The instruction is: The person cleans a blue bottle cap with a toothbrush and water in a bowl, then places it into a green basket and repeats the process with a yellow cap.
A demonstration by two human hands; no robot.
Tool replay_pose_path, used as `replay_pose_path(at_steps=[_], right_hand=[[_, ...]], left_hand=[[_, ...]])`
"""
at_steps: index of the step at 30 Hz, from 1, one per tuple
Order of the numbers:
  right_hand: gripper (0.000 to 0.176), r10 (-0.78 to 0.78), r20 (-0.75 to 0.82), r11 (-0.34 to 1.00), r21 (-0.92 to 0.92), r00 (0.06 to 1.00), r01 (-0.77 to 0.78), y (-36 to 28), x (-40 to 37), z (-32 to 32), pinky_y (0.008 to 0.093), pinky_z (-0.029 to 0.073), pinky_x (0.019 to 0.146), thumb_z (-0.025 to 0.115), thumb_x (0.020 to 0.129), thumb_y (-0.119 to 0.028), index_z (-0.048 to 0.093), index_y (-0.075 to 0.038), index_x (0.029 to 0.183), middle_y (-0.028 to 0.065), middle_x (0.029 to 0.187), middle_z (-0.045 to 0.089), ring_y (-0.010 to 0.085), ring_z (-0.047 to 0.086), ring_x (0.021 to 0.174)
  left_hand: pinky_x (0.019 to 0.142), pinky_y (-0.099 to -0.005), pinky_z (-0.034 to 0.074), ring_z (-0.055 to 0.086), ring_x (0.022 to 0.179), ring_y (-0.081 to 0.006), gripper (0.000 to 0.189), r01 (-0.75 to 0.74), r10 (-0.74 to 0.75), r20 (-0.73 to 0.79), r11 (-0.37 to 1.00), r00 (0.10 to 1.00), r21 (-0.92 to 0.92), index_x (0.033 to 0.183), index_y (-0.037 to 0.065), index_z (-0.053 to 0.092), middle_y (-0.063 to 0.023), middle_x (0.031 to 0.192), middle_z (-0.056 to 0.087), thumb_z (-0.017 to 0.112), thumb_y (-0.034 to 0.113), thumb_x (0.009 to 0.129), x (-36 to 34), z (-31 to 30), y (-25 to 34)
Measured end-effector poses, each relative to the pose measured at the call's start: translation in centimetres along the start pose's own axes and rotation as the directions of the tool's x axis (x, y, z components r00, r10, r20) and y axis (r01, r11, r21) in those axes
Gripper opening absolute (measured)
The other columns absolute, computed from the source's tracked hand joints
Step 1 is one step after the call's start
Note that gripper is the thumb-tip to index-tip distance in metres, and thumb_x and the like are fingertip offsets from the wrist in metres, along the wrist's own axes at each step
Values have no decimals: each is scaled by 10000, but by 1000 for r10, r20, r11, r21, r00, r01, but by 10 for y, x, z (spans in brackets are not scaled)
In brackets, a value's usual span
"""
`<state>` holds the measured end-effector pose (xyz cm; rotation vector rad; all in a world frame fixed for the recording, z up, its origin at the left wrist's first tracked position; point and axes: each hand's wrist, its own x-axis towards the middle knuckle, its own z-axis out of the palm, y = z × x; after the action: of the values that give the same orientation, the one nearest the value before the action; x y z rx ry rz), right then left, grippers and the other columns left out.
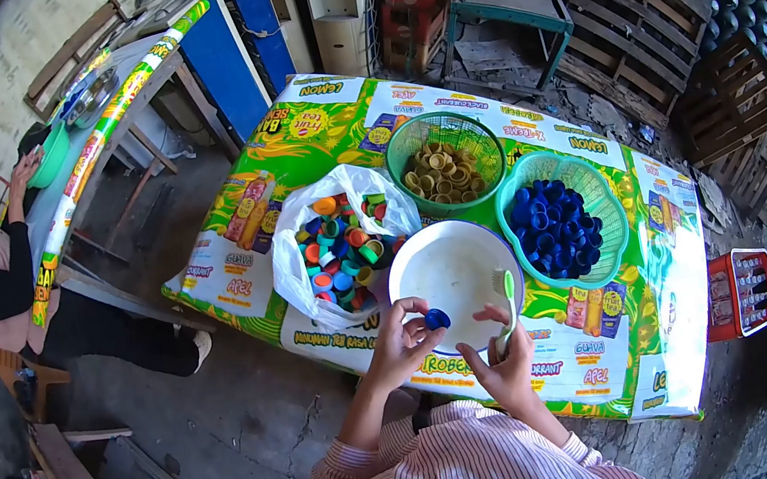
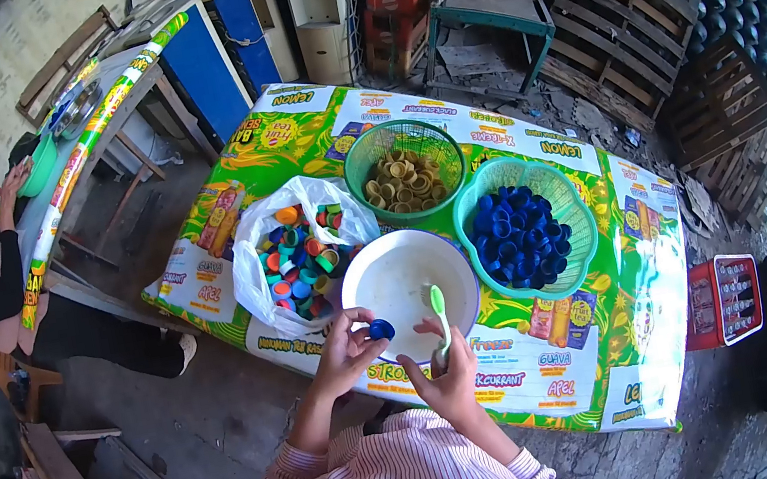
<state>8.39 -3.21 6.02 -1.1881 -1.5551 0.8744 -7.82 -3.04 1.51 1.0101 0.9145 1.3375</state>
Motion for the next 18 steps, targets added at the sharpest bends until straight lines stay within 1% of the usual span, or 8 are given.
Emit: replay_pose_path(at_steps=[3, 5, 7, 9, 10, 13, 16, 18], right_hand=[[512, -54, 5, 999, 8, 999, 54, 15, -15, -23, 207, 309, 408, 712, 634, 0, 488, -9, 1094, 72, 916, 602, 53, 344, 405], [488, -7, 22, 999, 49, 1000, 5, 14, -26, -35, 191, 286, 396, 680, 659, 31, 480, -5, 1103, 63, 871, 608, 33, 334, 392], [465, 79, 33, 993, 88, 996, -81, 16, -35, -45, 185, 282, 391, 657, 683, 49, 470, 10, 1107, 56, 805, 620, 16, 341, 394], [436, 69, 26, 994, 78, 997, -71, 17, -37, -56, 182, 281, 393, 653, 695, 48, 478, 21, 1093, 41, 725, 625, 7, 352, 406], [430, 65, 42, 995, 74, 997, -68, 20, -39, -63, 181, 278, 392, 661, 693, 41, 484, 22, 1086, 38, 717, 630, 8, 355, 407], [440, 82, 22, 994, 64, 996, -84, 28, -44, -78, 179, 268, 395, 697, 676, 11, 501, 13, 1069, 6, 617, 584, 11, 349, 411], [474, 58, -32, 998, 41, 998, -57, 32, -46, -90, 178, 236, 402, 742, 648, -31, 511, -4, 1061, -39, 523, 391, 11, 323, 422], [475, 63, -42, 997, 37, 997, -62, 31, -45, -96, 178, 231, 402, 743, 649, -33, 510, -5, 1062, -37, 528, 391, 12, 320, 422]], left_hand=[[785, -243, 489, 570, 891, -134, 389, -33, 31, 12, 981, 999, 193, 1023, 19, 408, -71, 984, 483, 663, -3, 731, 5, 7, -12], [801, -254, 499, 578, 888, -141, 422, -66, 88, -39, 919, 995, 389, 1002, 16, 414, -86, 987, 493, 693, -4, 686, 10, 14, -20], [785, -290, 499, 580, 880, -161, 448, -21, 57, -67, 895, 996, 445, 1017, 28, 430, -97, 976, 517, 710, 32, 668, 15, 22, -18], [767, -341, 478, 571, 872, -204, 461, -105, 169, -6, 636, 986, 764, 1057, 49, 452, -99, 942, 549, 713, 107, 681, 22, 31, -15], [771, -364, 435, 544, 873, -251, 492, -138, 240, 5, 542, 971, 829, 1103, 72, 468, -91, 903, 576, 707, 192, 690, 23, 32, -20], [791, -369, 342, 520, 889, -202, 524, -140, 300, 83, 176, 950, 974, 1160, 114, 477, -7, 953, 605, 688, 219, 692, 29, 33, -26], [803, -358, 303, 511, 885, -171, 672, -98, 272, 60, 128, 960, 987, 1259, 150, 402, 41, 977, 619, 709, 175, 662, 33, 33, -35], [809, -357, 299, 511, 891, -172, 721, -72, 243, 40, 123, 969, 990, 1286, 155, 374, 47, 974, 621, 718, 161, 651, 36, 35, -33]])
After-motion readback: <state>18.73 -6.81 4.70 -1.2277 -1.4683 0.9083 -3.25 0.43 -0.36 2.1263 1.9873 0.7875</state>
